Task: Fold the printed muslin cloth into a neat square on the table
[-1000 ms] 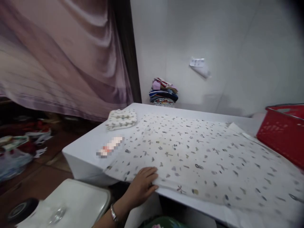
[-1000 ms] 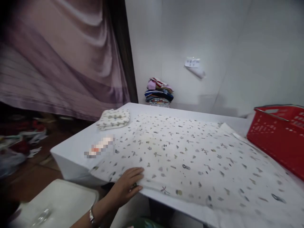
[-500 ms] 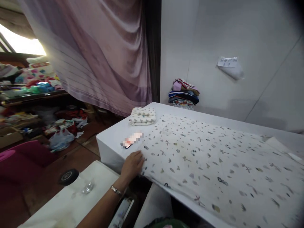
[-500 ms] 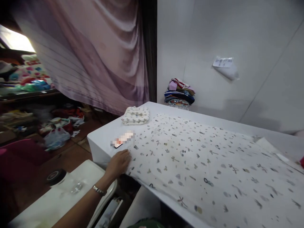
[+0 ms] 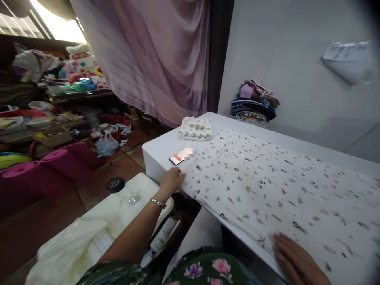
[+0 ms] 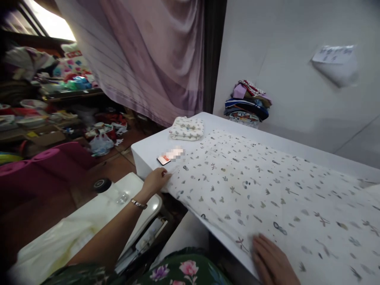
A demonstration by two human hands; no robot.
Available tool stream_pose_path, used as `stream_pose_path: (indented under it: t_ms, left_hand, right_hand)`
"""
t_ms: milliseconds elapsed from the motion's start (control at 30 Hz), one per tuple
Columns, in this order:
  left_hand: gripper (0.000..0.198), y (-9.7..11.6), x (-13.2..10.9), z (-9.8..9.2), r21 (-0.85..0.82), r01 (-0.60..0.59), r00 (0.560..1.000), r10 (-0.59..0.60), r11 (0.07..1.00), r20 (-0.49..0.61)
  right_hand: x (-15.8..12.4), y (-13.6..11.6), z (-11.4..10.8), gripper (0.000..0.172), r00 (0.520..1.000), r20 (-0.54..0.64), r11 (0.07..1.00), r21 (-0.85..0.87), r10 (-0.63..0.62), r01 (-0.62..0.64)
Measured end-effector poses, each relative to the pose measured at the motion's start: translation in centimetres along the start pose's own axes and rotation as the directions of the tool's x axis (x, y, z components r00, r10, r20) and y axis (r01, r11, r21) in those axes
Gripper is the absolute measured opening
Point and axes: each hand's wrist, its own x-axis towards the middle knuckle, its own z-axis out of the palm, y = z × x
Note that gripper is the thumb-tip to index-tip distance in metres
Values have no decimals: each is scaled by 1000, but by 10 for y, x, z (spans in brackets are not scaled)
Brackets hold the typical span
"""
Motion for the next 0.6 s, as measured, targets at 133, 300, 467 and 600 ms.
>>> stream_pose_path:
  t_ms: [133, 300, 467, 600]
  left_hand:
    - [26, -4, -4, 1, -26, 5, 1000, -5, 1000, 7]
    - [18, -5, 0, -3, -18, -21, 1000, 20, 1000, -10]
    - [19, -17, 11, -12, 3, 18, 998, -18, 1000, -62]
    - [18, -25, 12, -7, -5, 8, 1000, -8, 1000, -7]
  right_hand:
    - [39, -29, 8, 34, 997, -35, 997, -36, -73, 72]
    - [70, -47, 16, 32, 994, -12, 991, -73, -112, 111]
    - [78, -58, 22, 28, 989, -6, 988, -57, -147, 146]
    - [75, -59, 28, 25, 994, 1, 993, -42, -113, 113]
